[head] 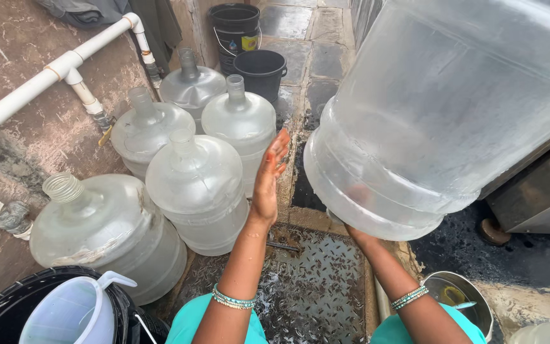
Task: The person sits on a metal floor and cleans large plastic water jugs by hand. They shake the jugs, pour water into them using a white plastic scoop, and scrub the interior with a brush. The person handles multiple jugs sequentially, rinsing and inspecting them before setting them aside.
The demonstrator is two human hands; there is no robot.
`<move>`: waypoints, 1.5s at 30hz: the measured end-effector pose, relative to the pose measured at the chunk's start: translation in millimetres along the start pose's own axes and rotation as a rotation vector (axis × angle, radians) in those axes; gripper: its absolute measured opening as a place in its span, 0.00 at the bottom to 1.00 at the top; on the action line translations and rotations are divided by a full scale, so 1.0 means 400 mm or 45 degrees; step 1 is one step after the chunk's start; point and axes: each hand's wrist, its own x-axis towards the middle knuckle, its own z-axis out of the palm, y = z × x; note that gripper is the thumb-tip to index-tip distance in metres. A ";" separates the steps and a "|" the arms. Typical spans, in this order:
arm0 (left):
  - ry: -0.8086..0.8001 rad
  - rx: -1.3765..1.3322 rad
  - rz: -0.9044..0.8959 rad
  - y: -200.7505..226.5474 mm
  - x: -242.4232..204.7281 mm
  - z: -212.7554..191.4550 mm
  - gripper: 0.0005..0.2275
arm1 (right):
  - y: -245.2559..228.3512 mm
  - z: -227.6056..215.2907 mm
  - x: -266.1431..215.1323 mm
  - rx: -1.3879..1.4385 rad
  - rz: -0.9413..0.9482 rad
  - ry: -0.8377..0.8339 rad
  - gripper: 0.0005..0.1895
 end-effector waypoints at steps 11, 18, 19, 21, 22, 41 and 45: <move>0.398 -1.052 -0.172 -0.118 0.005 -0.173 0.34 | -0.057 -0.067 -0.016 -0.239 -0.243 -0.157 0.43; 0.154 -0.443 -0.142 0.036 0.002 -0.064 0.33 | 0.016 -0.018 -0.015 -0.185 -0.195 0.033 0.43; 0.051 -0.290 -0.146 0.056 -0.004 -0.045 0.33 | 0.026 -0.016 -0.009 -0.143 -0.166 0.028 0.43; -0.069 -0.083 -0.111 0.087 -0.005 -0.019 0.34 | 0.035 -0.015 0.003 -0.055 -0.114 0.024 0.43; -0.071 -0.064 -0.058 0.095 -0.004 -0.018 0.34 | 0.035 -0.016 0.007 -0.013 -0.087 0.015 0.43; 0.297 -0.271 -0.083 -0.012 0.001 -0.044 0.35 | 0.028 -0.033 -0.020 -0.133 -0.184 -0.038 0.43; -0.027 0.082 -0.007 0.069 -0.015 0.003 0.36 | 0.032 -0.033 0.009 0.052 -0.096 -0.012 0.43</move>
